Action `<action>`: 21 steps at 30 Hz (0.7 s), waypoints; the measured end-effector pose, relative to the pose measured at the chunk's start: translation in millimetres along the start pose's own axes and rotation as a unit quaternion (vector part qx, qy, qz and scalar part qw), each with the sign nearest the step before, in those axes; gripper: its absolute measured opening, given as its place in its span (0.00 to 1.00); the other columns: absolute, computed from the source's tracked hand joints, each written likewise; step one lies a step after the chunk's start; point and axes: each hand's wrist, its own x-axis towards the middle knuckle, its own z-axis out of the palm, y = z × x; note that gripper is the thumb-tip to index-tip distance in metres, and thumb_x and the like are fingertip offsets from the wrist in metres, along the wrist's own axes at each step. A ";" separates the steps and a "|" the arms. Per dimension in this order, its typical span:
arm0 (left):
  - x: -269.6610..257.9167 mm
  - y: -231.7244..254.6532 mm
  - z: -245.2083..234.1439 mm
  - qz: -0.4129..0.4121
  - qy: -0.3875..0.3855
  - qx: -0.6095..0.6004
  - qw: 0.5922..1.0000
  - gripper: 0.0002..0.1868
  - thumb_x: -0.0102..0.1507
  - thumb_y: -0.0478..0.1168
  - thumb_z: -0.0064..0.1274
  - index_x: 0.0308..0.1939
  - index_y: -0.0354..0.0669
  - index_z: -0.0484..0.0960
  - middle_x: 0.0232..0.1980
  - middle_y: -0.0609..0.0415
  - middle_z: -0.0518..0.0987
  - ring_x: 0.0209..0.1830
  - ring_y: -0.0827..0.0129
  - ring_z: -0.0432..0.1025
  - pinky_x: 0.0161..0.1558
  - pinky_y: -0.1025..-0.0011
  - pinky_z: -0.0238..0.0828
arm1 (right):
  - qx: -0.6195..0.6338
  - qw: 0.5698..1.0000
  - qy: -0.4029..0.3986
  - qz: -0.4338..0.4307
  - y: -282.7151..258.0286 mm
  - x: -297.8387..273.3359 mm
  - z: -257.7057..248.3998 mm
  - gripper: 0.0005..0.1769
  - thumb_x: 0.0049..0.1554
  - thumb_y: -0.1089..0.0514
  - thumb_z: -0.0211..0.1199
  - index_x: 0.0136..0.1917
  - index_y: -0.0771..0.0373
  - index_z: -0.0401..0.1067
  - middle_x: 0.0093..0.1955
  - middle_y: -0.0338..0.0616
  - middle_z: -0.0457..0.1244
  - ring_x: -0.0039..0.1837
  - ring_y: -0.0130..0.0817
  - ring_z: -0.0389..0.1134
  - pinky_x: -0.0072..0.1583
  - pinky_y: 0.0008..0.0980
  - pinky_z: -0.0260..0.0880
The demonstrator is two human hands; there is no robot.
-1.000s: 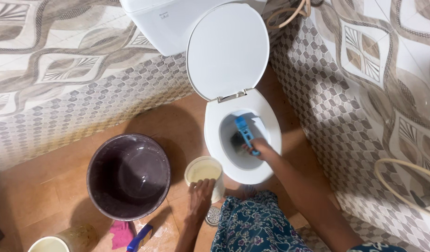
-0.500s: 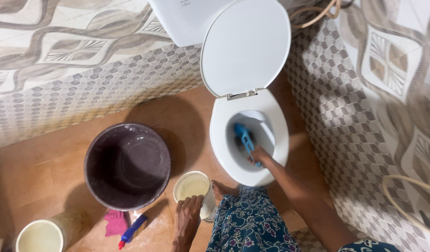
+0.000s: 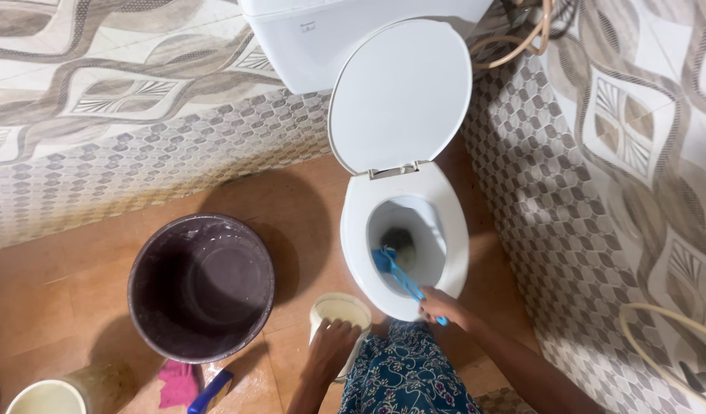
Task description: The person cleans a toilet by using a blue brush to scrub the exterior and interior bowl while pouring water from a small container.
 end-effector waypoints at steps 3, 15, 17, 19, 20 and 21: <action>40.7 3.7 -1.0 0.029 -0.085 0.047 0.995 0.05 0.66 0.36 0.54 0.46 0.43 0.81 0.46 0.47 0.83 0.50 0.58 0.77 0.56 0.56 0.68 | 0.268 0.963 0.017 -0.026 -21.8 18.4 -17.3 0.20 0.64 0.67 0.47 0.69 0.66 0.59 0.46 0.54 0.67 0.30 0.27 0.61 0.28 0.26 0.62; 68.0 0.7 -31.9 -0.014 0.102 0.049 0.994 0.21 0.53 0.32 0.64 0.50 0.41 0.81 0.40 0.51 0.83 0.40 0.64 0.77 0.47 0.59 0.72 | 0.427 0.901 0.061 -0.050 -27.8 15.4 -15.8 0.16 0.65 0.65 0.46 0.66 0.70 0.58 0.47 0.58 0.65 0.34 0.29 0.61 0.28 0.22 0.61; 65.0 -8.5 -23.8 -0.013 0.066 0.054 0.996 0.18 0.57 0.33 0.63 0.51 0.40 0.81 0.41 0.50 0.83 0.39 0.64 0.77 0.47 0.60 0.72 | 0.391 0.919 0.033 -0.029 -25.9 6.9 -4.5 0.18 0.65 0.64 0.47 0.68 0.70 0.57 0.47 0.58 0.65 0.34 0.29 0.61 0.28 0.21 0.62; 60.4 -12.3 -18.3 -0.011 0.037 0.063 0.997 0.15 0.60 0.35 0.62 0.50 0.40 0.80 0.41 0.50 0.83 0.40 0.64 0.77 0.48 0.60 0.72 | 0.381 0.924 0.015 -0.026 -22.6 -2.6 0.7 0.19 0.65 0.64 0.47 0.69 0.71 0.57 0.47 0.57 0.66 0.34 0.28 0.62 0.28 0.21 0.62; 56.8 -11.4 -16.7 -0.012 0.026 0.069 0.997 0.13 0.61 0.35 0.62 0.49 0.41 0.81 0.41 0.50 0.83 0.42 0.63 0.77 0.49 0.60 0.72 | 0.389 0.921 0.010 -0.034 -18.7 -8.3 2.1 0.19 0.65 0.65 0.47 0.69 0.72 0.57 0.47 0.57 0.66 0.34 0.27 0.62 0.28 0.20 0.61; 54.7 -10.4 -15.7 -0.012 0.015 0.075 0.997 0.12 0.62 0.35 0.61 0.48 0.42 0.81 0.41 0.50 0.83 0.43 0.63 0.77 0.50 0.60 0.72 | 0.396 0.917 0.006 -0.041 -16.6 -11.7 0.3 0.19 0.65 0.65 0.48 0.69 0.73 0.57 0.47 0.57 0.66 0.33 0.27 0.62 0.27 0.20 0.61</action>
